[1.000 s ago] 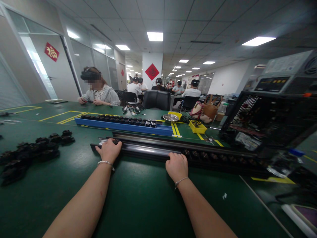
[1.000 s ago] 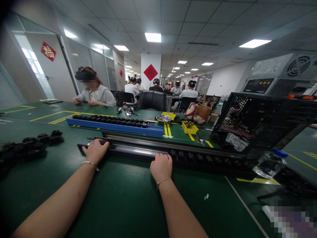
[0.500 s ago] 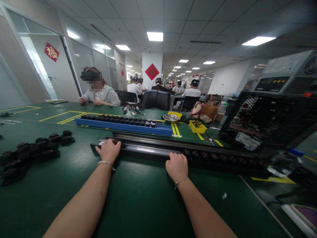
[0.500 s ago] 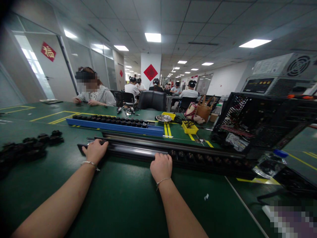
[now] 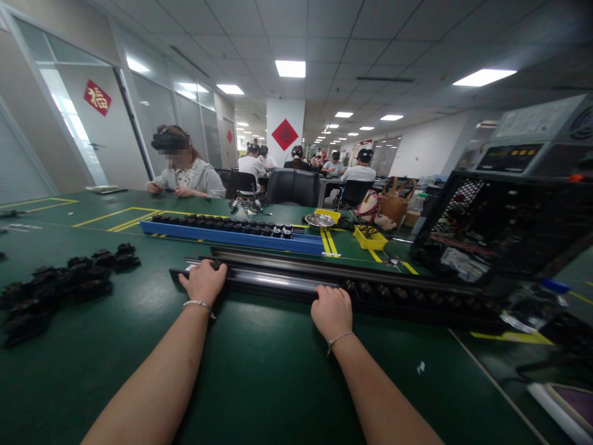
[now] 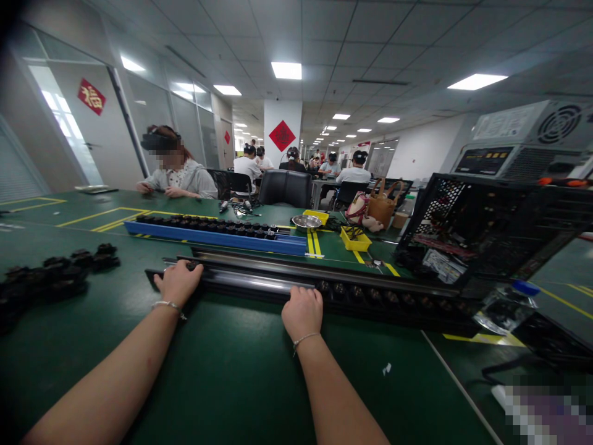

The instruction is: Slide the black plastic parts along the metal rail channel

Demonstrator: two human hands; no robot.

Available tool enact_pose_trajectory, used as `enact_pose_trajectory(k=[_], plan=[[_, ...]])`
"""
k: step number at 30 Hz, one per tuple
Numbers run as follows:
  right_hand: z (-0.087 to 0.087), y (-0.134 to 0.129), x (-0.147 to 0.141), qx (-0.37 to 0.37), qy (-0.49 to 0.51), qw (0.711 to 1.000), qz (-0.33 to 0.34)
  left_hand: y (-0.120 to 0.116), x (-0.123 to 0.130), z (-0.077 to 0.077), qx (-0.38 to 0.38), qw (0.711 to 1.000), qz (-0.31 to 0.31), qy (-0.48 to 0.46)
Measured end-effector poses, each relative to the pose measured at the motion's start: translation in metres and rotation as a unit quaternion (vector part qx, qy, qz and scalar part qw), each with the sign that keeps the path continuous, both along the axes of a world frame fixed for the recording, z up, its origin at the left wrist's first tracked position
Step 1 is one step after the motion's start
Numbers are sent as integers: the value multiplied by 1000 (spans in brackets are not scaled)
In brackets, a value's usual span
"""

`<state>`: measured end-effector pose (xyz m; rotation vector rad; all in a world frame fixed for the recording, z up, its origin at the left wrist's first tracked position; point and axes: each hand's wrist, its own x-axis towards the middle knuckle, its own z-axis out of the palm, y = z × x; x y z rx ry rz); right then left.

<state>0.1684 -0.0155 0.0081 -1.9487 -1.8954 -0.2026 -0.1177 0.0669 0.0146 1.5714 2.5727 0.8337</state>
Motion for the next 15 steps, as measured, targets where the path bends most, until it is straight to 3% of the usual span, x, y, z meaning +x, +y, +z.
enact_pose_trajectory(k=[8,15], plan=[[-1,0,0,11,-12,1000,-2,-2,3,5,-11,1000,11,-27],[-1,1,-1,10,-16,1000,-5,1,0,-1,2,999,18,-29]])
